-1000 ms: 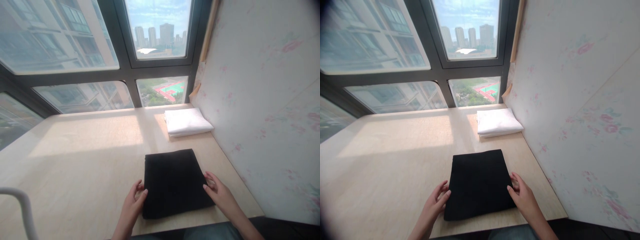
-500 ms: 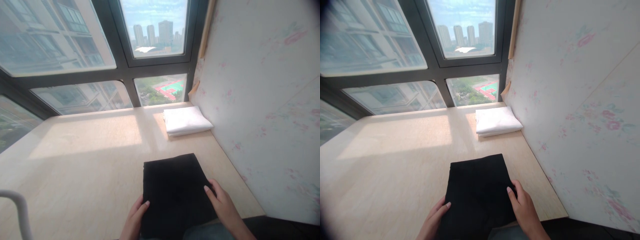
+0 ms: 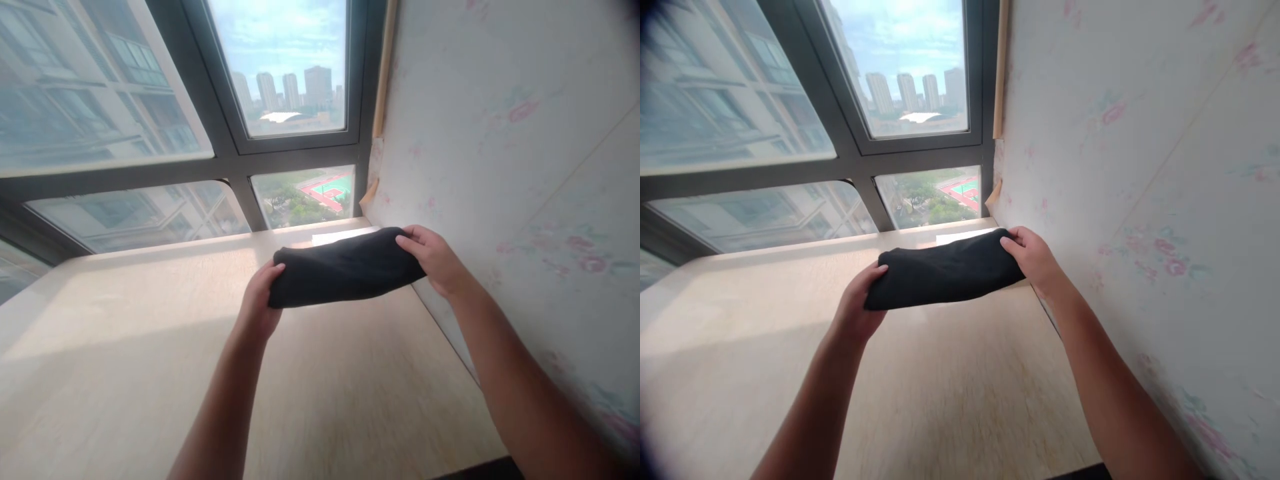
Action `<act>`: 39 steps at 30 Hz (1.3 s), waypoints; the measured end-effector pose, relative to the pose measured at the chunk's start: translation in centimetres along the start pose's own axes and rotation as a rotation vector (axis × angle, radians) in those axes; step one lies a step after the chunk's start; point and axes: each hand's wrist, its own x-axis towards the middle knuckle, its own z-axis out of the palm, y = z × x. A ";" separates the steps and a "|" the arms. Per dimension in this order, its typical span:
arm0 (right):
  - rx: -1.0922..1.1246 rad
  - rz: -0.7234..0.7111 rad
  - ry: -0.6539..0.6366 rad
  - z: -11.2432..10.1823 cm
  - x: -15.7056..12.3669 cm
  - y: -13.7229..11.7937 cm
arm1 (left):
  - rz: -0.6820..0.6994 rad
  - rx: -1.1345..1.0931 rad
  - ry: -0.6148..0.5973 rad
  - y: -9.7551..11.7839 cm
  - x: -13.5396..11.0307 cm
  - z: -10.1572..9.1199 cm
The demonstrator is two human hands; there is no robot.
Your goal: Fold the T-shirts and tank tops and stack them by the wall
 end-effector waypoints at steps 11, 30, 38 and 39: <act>-0.878 0.185 0.084 -0.5 9.1 9.2 | -0.395 0.072 -0.154 -9.8 9.2 7.7; -0.598 -0.151 0.008 8.3 -4.2 13.8 | -0.044 0.423 -0.121 -15.0 -2.4 3.2; -0.002 -0.171 -0.222 21.2 -14.9 12.2 | 0.006 0.278 -0.087 -14.2 -11.8 -1.2; 0.029 -0.173 -0.230 21.7 -15.5 11.7 | 0.007 0.272 -0.063 -14.0 -12.4 -1.8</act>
